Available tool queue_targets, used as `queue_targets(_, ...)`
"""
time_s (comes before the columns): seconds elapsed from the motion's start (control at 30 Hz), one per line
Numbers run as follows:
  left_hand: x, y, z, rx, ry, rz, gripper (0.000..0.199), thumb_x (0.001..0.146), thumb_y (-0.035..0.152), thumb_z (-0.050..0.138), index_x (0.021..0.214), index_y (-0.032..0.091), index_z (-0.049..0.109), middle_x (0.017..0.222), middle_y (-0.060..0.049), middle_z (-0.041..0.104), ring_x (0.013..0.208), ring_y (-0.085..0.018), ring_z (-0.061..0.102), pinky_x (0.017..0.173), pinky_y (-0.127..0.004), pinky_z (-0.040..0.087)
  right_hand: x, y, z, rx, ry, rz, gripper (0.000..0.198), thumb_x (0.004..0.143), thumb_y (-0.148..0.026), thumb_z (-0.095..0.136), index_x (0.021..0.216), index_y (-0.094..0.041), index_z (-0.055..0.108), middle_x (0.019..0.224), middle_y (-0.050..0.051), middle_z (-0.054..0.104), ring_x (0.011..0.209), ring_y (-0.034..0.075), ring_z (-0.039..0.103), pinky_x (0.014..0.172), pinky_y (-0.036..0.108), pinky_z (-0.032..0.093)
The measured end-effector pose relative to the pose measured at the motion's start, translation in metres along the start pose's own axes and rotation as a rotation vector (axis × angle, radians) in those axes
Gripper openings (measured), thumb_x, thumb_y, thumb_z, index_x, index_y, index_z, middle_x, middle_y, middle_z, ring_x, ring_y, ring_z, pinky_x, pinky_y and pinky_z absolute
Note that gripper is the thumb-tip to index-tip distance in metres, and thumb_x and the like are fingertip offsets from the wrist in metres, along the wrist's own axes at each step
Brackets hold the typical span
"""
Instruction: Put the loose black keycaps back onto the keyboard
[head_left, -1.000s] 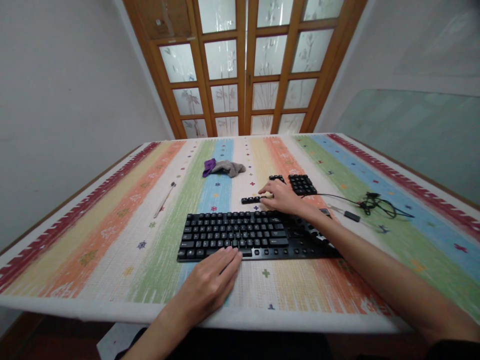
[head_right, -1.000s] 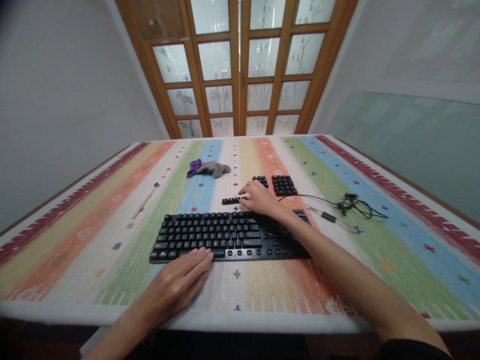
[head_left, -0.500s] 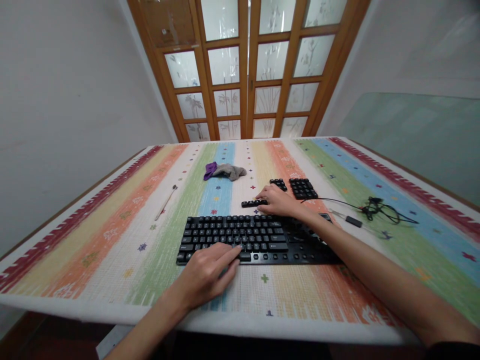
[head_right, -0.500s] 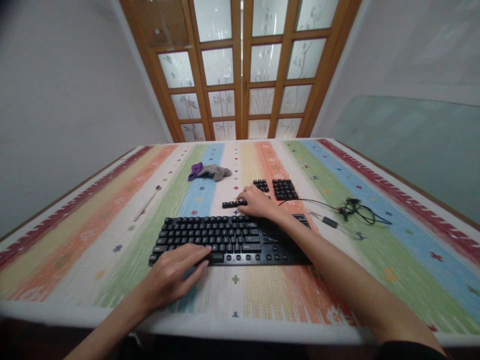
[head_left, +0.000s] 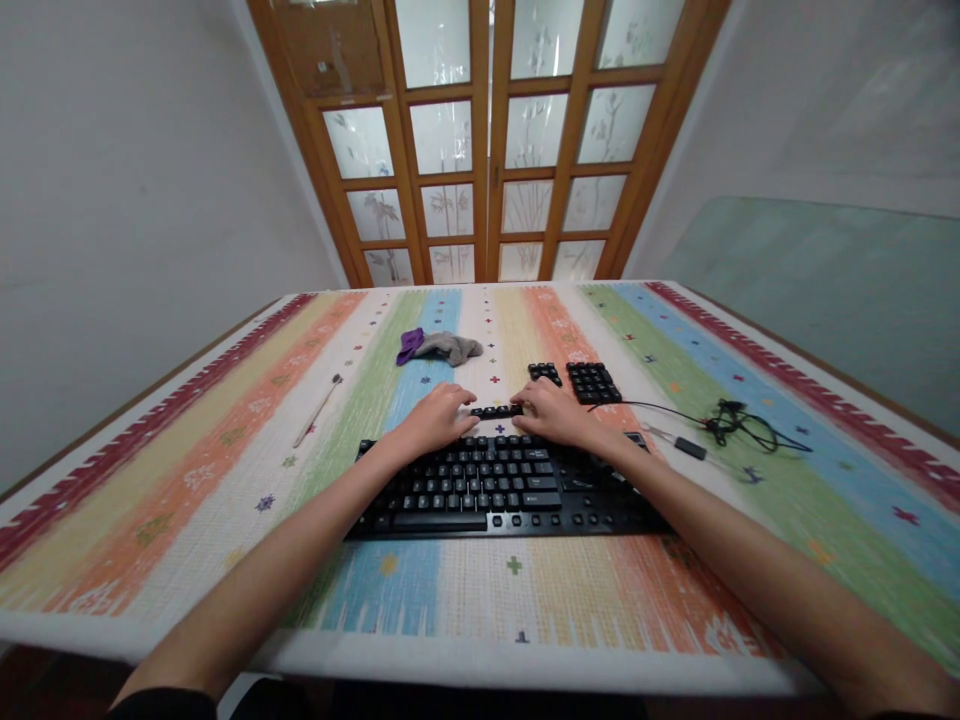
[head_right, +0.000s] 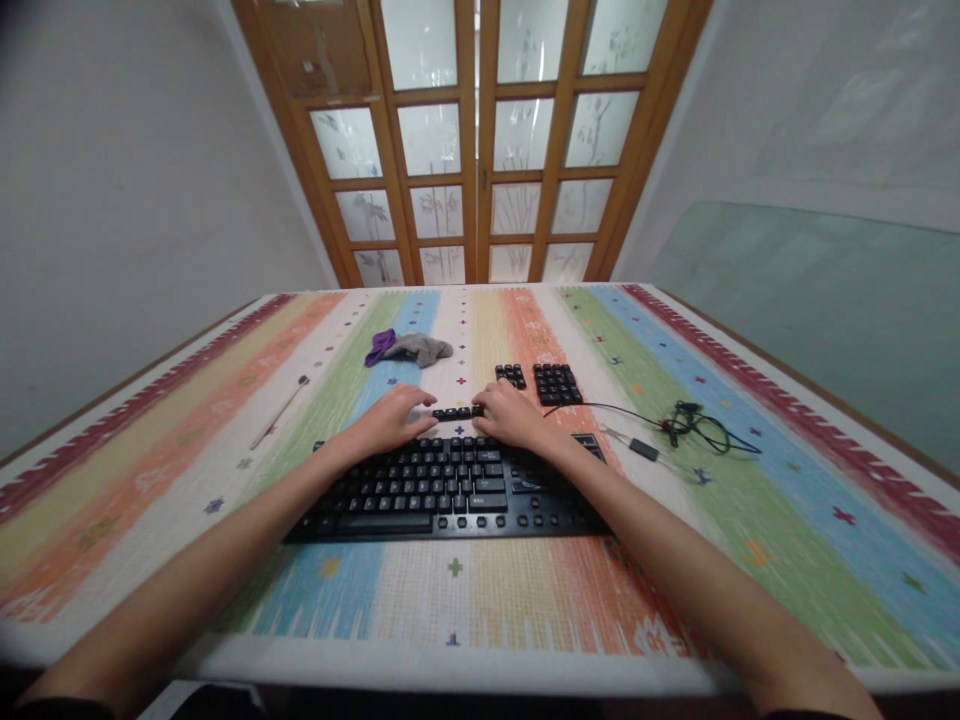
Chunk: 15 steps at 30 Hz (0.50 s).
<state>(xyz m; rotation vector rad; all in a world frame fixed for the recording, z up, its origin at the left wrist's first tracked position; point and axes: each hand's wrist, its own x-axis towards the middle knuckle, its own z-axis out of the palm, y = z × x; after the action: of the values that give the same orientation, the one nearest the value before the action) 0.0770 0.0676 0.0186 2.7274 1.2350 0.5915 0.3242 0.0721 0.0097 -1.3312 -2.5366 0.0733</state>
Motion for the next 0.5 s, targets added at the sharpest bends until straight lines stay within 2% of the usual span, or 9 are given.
queue_targets(0.23, 0.012, -0.003, 0.010, -0.044, -0.045, -0.011, 0.009, 0.081, 0.019, 0.068, 0.088, 0.014, 0.072, 0.086, -0.009, 0.070, 0.091, -0.026, 0.064, 0.085, -0.039, 0.051, 0.000, 0.000, -0.003, 0.025, 0.063, -0.017, 0.024, 0.083, -0.022, 0.066, 0.103, -0.011, 0.073, 0.099, 0.014, 0.069, 0.099, 0.028, 0.056, 0.088, 0.040, 0.045)
queue_targets(0.37, 0.003, 0.004, -0.003, -0.095, -0.005, -0.002, 0.009, 0.085, 0.021, 0.067, 0.092, 0.017, 0.070, 0.091, -0.007, 0.070, 0.093, -0.024, 0.063, 0.085, -0.040, 0.051, -0.009, -0.007, -0.008, 0.057, 0.115, -0.047, 0.020, 0.086, -0.020, 0.060, 0.101, -0.013, 0.072, 0.099, 0.013, 0.068, 0.098, 0.027, 0.055, 0.089, 0.044, 0.045)
queue_targets(0.5, -0.025, 0.027, -0.022, -0.166, 0.008, 0.058, 0.012, 0.090, 0.026, 0.067, 0.100, 0.020, 0.068, 0.097, -0.004, 0.070, 0.094, -0.022, 0.063, 0.086, -0.039, 0.051, -0.031, -0.030, -0.019, 0.189, 0.237, -0.157, 0.017, 0.092, -0.023, 0.057, 0.103, -0.016, 0.069, 0.101, 0.011, 0.067, 0.097, 0.025, 0.054, 0.090, 0.046, 0.046)
